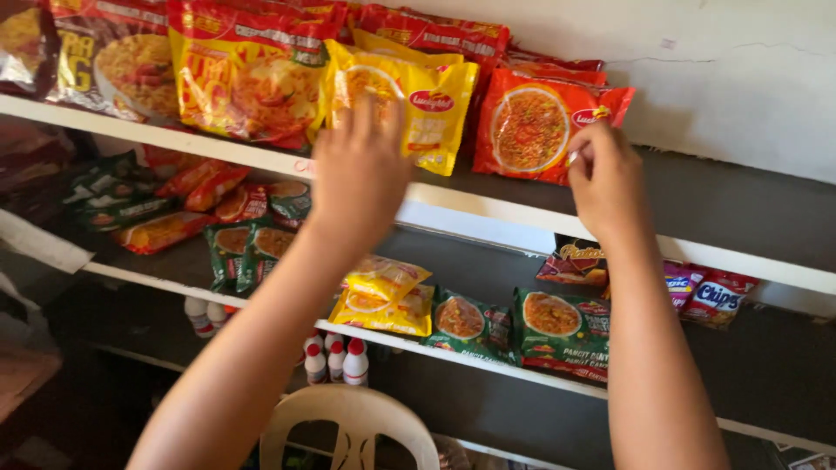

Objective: The recorder is organizing and restocking various flavors of instant noodle packets on store shelves.

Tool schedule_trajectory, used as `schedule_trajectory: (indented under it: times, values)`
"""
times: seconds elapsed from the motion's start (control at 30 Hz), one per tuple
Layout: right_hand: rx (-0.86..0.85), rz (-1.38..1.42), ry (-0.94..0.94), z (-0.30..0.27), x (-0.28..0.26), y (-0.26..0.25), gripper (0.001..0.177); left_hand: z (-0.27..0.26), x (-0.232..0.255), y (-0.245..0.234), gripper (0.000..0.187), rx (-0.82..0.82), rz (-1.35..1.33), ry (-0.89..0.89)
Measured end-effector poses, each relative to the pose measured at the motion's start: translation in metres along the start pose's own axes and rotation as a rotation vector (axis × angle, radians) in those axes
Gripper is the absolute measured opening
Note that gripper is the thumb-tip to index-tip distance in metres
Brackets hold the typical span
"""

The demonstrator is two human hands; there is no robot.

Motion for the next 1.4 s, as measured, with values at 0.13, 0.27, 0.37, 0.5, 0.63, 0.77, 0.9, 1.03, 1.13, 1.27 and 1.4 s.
schedule_trajectory:
  times: [0.13, 0.27, 0.37, 0.5, 0.63, 0.77, 0.9, 1.03, 1.13, 1.27, 1.4]
  values:
    - [0.133, 0.001, -0.098, -0.009, -0.005, -0.01, 0.021, -0.03, 0.037, -0.024, 0.057, 0.093, -0.239, 0.182]
    - [0.183, 0.065, -0.019, -0.024, -0.006, -0.021, 0.023, -0.057, 0.023, -0.053, 0.048, 0.126, -0.393, 0.221]
    - [0.246, 0.164, -0.062, -0.041, -0.048, -0.028, 0.03, -0.079, -0.004, -0.07, 0.042, 0.098, -0.519, 0.207]
    - [0.277, 0.351, -0.106, -0.072, -0.114, -0.006, 0.02, -0.114, -0.046, -0.072, 0.038, 0.012, -0.631, 0.195]
    - [0.2, 0.261, -0.239, -0.088, -0.201, 0.044, 0.025, -0.144, -0.101, -0.066, 0.04, -0.045, -0.637, 0.166]
    - [0.014, 0.4, -0.309, -0.082, -0.272, 0.121, 0.032, -0.166, -0.181, -0.049, 0.039, -0.059, -0.57, 0.075]
    - [-0.174, 0.509, -0.284, -0.074, -0.317, 0.219, 0.034, -0.185, -0.278, -0.027, 0.036, -0.129, -0.497, -0.145]
    - [-0.335, 0.511, -0.183, -0.059, -0.343, 0.319, 0.03, -0.203, -0.375, 0.011, 0.035, -0.205, -0.392, -0.299]
    - [-0.373, 0.431, -0.205, -0.049, -0.352, 0.388, 0.029, -0.213, -0.436, 0.051, 0.037, -0.21, -0.278, -0.302]
    - [-0.481, 0.335, -0.202, -0.048, -0.361, 0.478, 0.027, -0.231, -0.502, 0.103, 0.038, -0.258, -0.184, -0.393]
    - [-0.663, 0.269, -0.149, -0.054, -0.38, 0.538, 0.032, -0.24, -0.541, 0.145, 0.052, -0.271, -0.134, -0.488]
Point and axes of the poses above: each hand's wrist, its own z-axis towards the middle knuckle, its own y-axis out of the palm, x = y × z, the point moved 8 cm from there along z, towards the middle knuckle, and after that the axes turned 4 degrees about -z, right-handed, at the moved point
